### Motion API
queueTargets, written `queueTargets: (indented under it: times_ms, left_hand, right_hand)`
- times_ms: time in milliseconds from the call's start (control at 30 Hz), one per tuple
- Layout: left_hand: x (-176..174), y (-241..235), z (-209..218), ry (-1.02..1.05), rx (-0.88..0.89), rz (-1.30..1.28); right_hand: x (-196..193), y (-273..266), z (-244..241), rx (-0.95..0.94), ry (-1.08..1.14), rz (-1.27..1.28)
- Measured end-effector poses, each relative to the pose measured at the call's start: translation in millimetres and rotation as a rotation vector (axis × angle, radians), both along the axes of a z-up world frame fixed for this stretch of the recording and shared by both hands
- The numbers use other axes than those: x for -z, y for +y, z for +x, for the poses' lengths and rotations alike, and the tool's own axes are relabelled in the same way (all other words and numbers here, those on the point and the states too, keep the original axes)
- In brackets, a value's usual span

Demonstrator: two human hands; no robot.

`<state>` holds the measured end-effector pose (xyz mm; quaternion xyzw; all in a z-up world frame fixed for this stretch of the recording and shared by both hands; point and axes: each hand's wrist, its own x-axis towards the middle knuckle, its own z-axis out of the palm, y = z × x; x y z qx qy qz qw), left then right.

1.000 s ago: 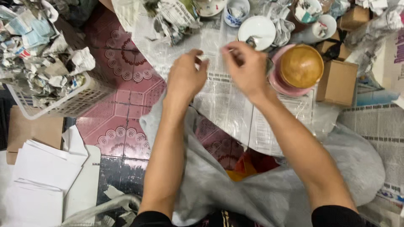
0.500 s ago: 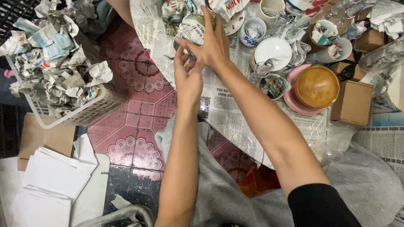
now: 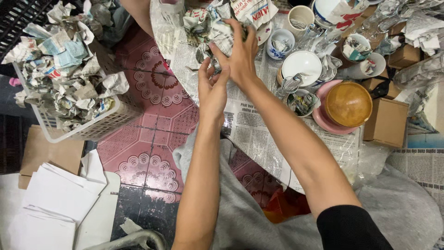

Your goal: The person sits cross-legged on a newspaper-covered floor and repeatedly wraps small ceramic items such as saucers and bowls with newspaper. They fold the paper around each item and place the wrapped pieces into nearby containers.

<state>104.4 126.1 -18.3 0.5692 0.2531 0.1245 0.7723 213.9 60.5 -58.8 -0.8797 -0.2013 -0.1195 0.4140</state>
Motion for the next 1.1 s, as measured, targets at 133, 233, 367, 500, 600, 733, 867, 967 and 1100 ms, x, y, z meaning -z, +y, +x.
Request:
queueTargets:
  times_ms: [133, 233, 367, 500, 600, 733, 867, 967, 1100]
  left_hand:
    - [-2, 5, -1, 0.028, -0.039, 0.023]
    - [-3, 3, -5, 0.013, -0.039, 0.030]
    - [-12, -8, -11, -0.096, 0.097, 0.053]
    - [-20, -26, -29, -0.055, 0.496, -0.004]
    - [-21, -49, -44, 0.031, 0.741, -0.160]
    - [-8, -91, -63, -0.074, 0.940, -0.355]
    - [8, -133, -74, 0.090, 0.956, -0.559]
    - [17, -153, -75, 0.209, 0.916, -0.561]
    - [29, -162, -64, 0.281, 0.781, -0.510]
  right_hand:
    - [-22, -12, -24, -0.055, 0.029, 0.202]
    - [-34, -34, -50, -0.225, 0.174, 0.563]
    - [-50, -85, -85, -0.283, 0.657, 0.908]
    - [-69, -149, -115, -0.415, 0.987, 1.031]
    - [-83, -194, -136, -0.410, 1.076, 0.994]
    - [-81, -246, -163, -0.333, 1.270, 0.742]
    - [-63, -284, -171, -0.144, 1.042, 0.371]
    - [-65, -299, -174, -0.104, 0.567, -0.080]
    - [-88, -302, -193, -0.061, 0.268, -0.322]
